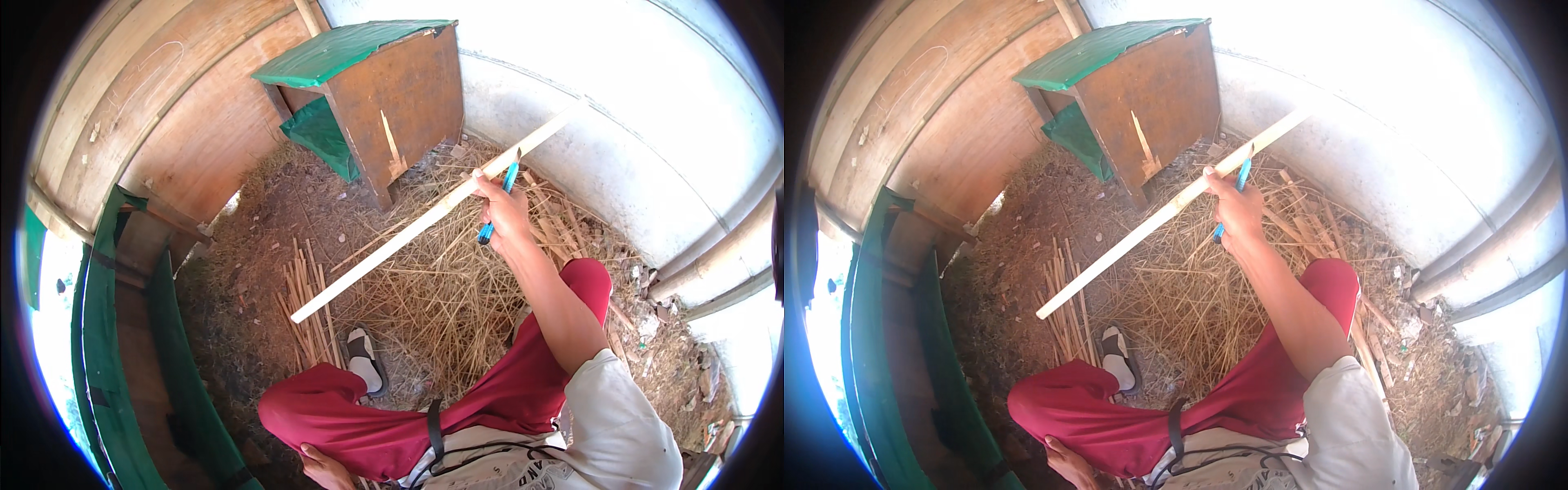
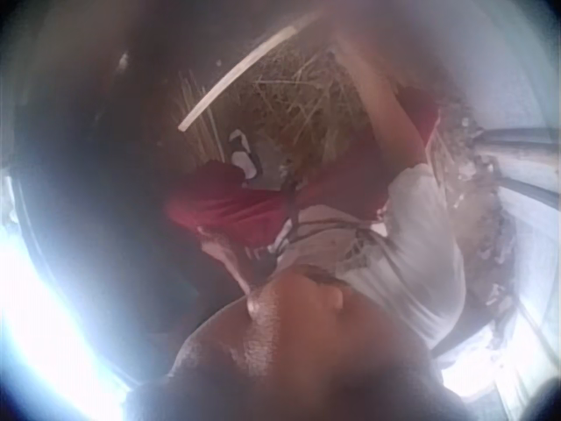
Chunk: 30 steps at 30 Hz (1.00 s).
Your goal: The person sits on the ground and uses a utility knife to shave thin strips off a long wooden stick. They repeatedly scrape the blade along the stick's length, creating wood shavings that fall onto the straw-covered floor.
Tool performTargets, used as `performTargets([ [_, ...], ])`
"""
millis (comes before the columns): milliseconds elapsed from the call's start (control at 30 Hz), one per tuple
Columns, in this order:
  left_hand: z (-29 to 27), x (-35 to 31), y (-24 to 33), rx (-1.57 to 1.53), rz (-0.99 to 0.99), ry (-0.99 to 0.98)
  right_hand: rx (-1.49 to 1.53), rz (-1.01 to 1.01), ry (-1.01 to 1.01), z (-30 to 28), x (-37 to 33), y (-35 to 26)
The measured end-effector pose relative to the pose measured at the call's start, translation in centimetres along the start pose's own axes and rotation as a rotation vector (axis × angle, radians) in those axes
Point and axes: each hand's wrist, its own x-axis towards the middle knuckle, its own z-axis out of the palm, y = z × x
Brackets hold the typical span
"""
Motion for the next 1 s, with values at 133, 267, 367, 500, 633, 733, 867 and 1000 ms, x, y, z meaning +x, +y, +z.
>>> performTargets([
  [133, 0.6, -1.1, 5.6, 0.189, 0.42, 0.285, 0.036, 0.049, -0.004, 0.6, -0.4, 0.4],
  [267, 3.7, -1.2, 10.6, -0.173, 0.517, -0.027, 0.055, 0.06, 0.025, 0.1, -0.2, 0.3],
  [367, 5.2, -1.5, 14.1, -0.226, 0.61, -0.124, 0.072, 0.067, 0.018, 0.2, 0.0, 0.6],
  [500, 5.8, -1.1, 16.1, -0.29, 0.499, -0.246, 0.099, 0.061, 0.002, 0.2, -0.1, 0.0],
  [633, 7.7, -1.1, 16.4, -0.561, 0.341, -0.464, 0.1, 0.069, -0.033, 0.2, -0.7, -0.3],
  [733, 9.2, -1.0, 16.2, -0.668, 0.301, -0.579, 0.099, 0.061, -0.04, -0.1, -0.1, 0.1],
  [867, 10.1, -1.1, 15.1, -0.624, 0.267, -0.638, 0.105, 0.071, -0.018, -0.1, -0.3, -0.3],
  [1000, 9.9, -1.5, 14.3, -0.591, 0.305, -0.6, 0.11, 0.073, -0.028, -0.1, -0.4, -0.4],
])
